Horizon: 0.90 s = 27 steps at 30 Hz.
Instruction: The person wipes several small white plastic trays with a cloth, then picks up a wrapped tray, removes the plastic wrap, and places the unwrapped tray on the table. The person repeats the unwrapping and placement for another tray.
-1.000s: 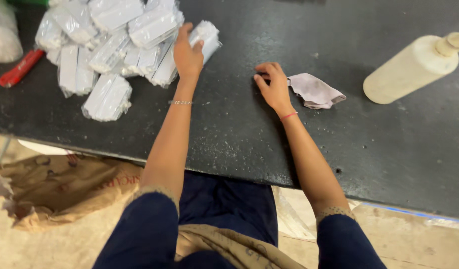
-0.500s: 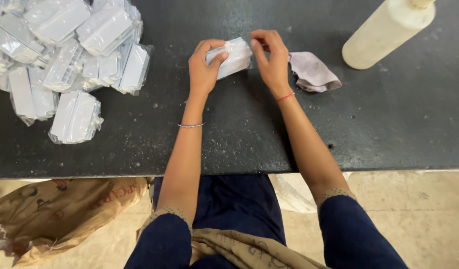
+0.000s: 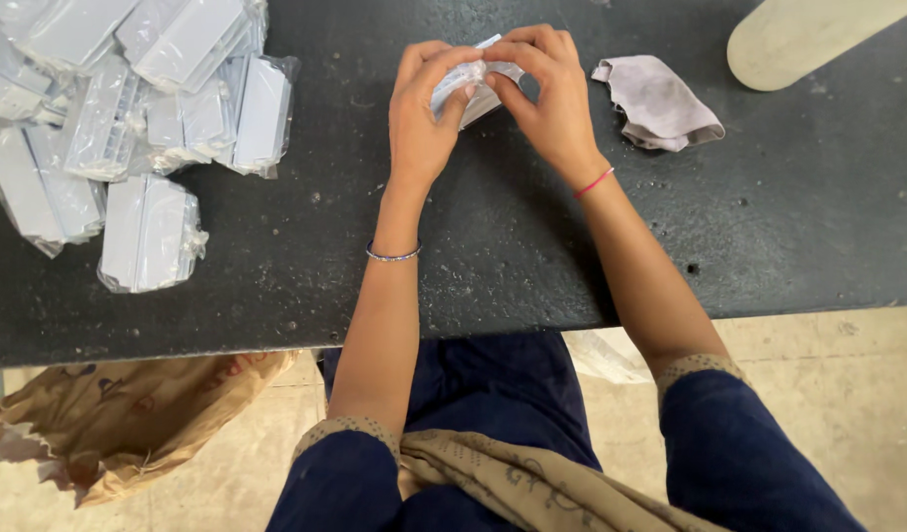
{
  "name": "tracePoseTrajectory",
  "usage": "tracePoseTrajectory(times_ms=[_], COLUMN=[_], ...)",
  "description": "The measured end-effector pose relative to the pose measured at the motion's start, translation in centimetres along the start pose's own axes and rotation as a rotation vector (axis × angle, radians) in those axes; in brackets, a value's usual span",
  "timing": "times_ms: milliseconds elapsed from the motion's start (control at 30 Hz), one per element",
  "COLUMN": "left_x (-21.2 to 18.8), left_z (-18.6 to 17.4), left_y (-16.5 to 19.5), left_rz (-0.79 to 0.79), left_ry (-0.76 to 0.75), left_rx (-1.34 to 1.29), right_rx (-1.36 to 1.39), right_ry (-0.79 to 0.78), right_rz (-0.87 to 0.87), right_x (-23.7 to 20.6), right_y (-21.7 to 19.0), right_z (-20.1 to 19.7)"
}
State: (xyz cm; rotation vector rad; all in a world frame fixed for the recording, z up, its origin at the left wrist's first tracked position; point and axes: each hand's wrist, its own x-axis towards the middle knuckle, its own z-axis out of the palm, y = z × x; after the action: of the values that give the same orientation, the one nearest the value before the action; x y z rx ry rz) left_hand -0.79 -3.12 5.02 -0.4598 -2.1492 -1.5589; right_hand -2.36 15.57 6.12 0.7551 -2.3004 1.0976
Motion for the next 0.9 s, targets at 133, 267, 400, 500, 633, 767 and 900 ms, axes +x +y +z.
tracePoseTrajectory(times_ms=[133, 267, 400, 500, 633, 767, 900], left_x=[0.0, -0.1, 0.1, 0.1, 0.2, 0.1, 0.1], left_z=[-0.3, -0.4, -0.5, -0.6, -0.6, -0.3, 0.0], left_y=[0.2, 0.3, 0.4, 0.5, 0.4, 0.5, 0.6], left_rz=[0.092, 0.088, 0.058, 0.046, 0.049, 0.022, 0.021], left_ry=[-0.04, -0.033, -0.037, -0.046, -0.084, -0.09, -0.094], left_rx=[0.036, 0.026, 0.013, 0.024, -0.002, 0.059, 0.119], right_rx=[-0.017, 0.016, 0.032, 0.062, 0.053, 0.051, 0.075], right_ry=[0.024, 0.006, -0.011, -0.012, 0.017, 0.038, 0.042], right_rz=[0.034, 0.054, 0.04, 0.06, 0.091, 0.075, 0.074], right_x=[-0.3, -0.4, -0.4, -0.3, -0.6, -0.5, -0.5], right_y=[0.2, 0.3, 0.2, 0.1, -0.2, -0.2, -0.1], right_z=[0.5, 0.6, 0.4, 0.4, 0.9, 1.2, 1.4])
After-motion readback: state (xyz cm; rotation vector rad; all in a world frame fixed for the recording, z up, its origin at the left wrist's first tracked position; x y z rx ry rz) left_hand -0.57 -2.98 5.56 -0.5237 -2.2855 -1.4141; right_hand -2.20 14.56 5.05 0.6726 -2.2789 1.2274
